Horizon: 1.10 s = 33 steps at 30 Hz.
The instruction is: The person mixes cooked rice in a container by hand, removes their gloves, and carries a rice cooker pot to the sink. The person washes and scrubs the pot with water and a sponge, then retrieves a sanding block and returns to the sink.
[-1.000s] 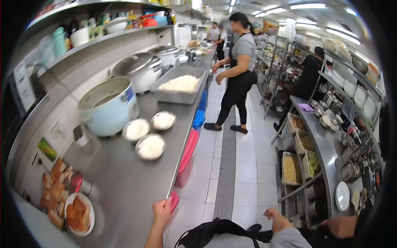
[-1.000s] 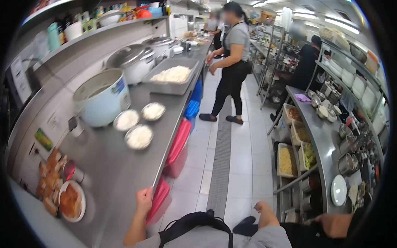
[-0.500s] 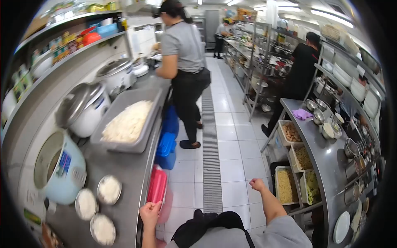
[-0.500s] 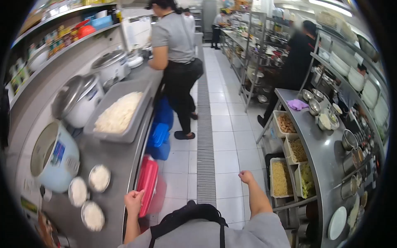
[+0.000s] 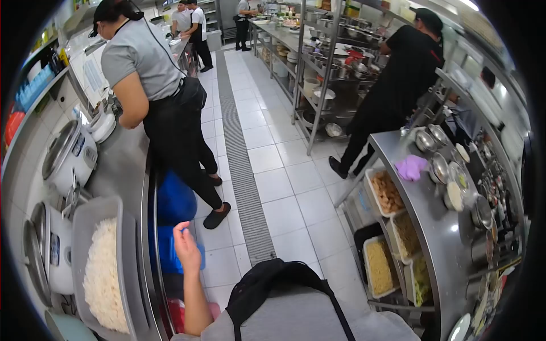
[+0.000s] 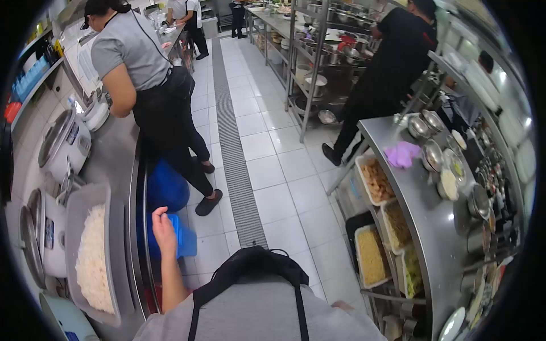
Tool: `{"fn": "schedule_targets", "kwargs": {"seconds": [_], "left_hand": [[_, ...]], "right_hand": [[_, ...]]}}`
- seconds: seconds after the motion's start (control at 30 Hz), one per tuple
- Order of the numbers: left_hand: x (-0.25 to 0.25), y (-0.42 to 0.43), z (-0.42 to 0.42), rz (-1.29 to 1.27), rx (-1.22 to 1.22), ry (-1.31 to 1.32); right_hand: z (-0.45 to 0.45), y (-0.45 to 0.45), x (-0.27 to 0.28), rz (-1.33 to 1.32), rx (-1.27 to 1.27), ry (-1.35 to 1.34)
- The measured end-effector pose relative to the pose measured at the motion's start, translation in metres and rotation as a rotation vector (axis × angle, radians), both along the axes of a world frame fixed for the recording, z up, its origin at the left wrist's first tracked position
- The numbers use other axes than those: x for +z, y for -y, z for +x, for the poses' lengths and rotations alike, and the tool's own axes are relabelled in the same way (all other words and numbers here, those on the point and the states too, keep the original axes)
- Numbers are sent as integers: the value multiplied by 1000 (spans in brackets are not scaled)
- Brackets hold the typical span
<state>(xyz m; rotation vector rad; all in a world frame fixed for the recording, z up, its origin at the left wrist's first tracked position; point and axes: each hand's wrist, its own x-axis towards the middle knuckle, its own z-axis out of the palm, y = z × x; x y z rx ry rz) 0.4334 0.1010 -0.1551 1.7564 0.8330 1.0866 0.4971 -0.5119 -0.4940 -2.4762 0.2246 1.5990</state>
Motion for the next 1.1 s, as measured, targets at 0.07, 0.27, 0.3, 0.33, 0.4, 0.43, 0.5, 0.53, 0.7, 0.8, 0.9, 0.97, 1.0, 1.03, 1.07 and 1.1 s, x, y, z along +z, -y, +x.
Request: {"fn": "schedule_targets", "kwargs": {"seconds": [0.07,0.27,0.3,0.33,0.4,0.43,0.5,0.53,0.7,0.8,0.9,0.97,1.0,1.03,1.07,1.1], "left_hand": [[4,-21,45,-183,-9,-17],[-11,-138,170,-174,87,-243],[-16,-162,200,-138,64,-200],[-22,-185,235,-117,40,-219],[-14,-221,310,-82,2,-274],[-18,-245,348,-122,-77,-257],[5,-277,436,-24,-125,-284],[-7,-304,472,-57,-192,-332],[29,-386,664,13,-314,-264],[10,-451,753,-124,-367,-159],[4,-510,820,-286,-229,-301],[-6,-557,849,-105,-154,-325],[-6,-581,865,-66,-82,-305],[-5,-605,880,-27,-10,-287],[-8,-632,892,-50,52,-259],[-12,-657,901,-81,112,-236]], "right_hand": [[103,-50,-11,25,249,51],[459,-351,55,571,360,965],[491,-400,83,787,-8,876],[526,-432,96,833,-80,862],[575,-484,106,917,-221,812],[595,-487,109,694,15,780],[616,-486,57,613,-151,699],[621,-474,25,578,-105,584],[660,-484,9,206,0,275],[746,-534,2,131,32,206],[851,-594,-9,108,65,206],[932,-637,-14,104,148,231],[987,-664,-28,113,272,287],[1051,-697,-42,124,566,422],[1119,-735,-61,123,868,623],[1196,-787,-78,156,945,889]]}}
